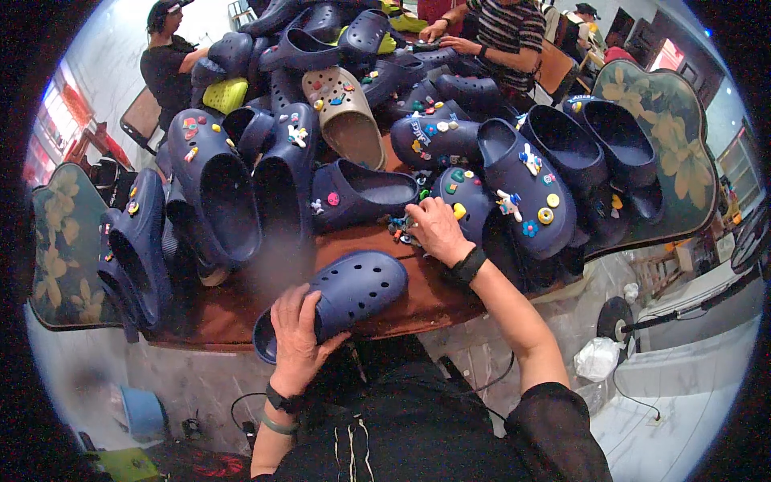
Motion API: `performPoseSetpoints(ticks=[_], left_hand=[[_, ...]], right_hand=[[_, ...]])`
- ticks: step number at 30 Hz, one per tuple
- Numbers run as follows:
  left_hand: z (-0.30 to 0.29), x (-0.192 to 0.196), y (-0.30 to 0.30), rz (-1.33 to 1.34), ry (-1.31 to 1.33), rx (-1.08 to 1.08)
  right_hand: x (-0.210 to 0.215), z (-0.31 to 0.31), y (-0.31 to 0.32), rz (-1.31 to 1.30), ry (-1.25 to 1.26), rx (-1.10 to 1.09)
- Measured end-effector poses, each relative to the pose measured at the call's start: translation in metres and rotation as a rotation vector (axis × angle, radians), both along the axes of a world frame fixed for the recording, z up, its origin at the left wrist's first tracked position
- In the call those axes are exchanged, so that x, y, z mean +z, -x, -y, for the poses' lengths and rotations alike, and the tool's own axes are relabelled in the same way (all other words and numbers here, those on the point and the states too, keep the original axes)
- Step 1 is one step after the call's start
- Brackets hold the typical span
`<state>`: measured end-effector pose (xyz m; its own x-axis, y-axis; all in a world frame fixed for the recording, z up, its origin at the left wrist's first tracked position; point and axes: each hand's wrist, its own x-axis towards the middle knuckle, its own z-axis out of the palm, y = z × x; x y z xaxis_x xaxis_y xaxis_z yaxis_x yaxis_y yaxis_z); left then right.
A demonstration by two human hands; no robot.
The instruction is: Manually attaching decorative charms (Jibbitz) into the holes of foam clogs (crocs).
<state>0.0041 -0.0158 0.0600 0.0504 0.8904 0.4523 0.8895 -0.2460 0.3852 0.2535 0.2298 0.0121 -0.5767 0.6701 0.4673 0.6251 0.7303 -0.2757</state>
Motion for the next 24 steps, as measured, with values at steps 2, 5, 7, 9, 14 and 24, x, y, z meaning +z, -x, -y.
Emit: performPoseSetpoints(ticks=[2, 5, 7, 9, 14, 24], left_hand=[[0.002, -0.005, -0.001, -0.005, 0.002, 0.002], [0.008, -0.008, -0.005, -0.011, -0.019, 0.009], [0.010, -0.010, -0.007, -0.006, -0.042, 0.013], [0.012, -0.011, -0.009, -0.019, -0.067, 0.027], [0.014, -0.016, -0.008, -0.037, -0.091, 0.029], [0.020, -0.022, -0.011, -0.066, -0.118, 0.021]], right_hand=[[0.001, 0.002, -0.001, -0.009, -0.003, -0.022], [0.000, -0.001, -0.008, -0.009, 0.064, 0.014], [0.003, -0.002, -0.011, -0.006, 0.102, 0.013], [0.004, 0.000, -0.014, -0.158, 0.161, 0.067], [0.033, 0.015, -0.013, -0.317, 0.408, -0.040], [0.020, 0.028, -0.027, -0.591, 0.973, 0.067]])
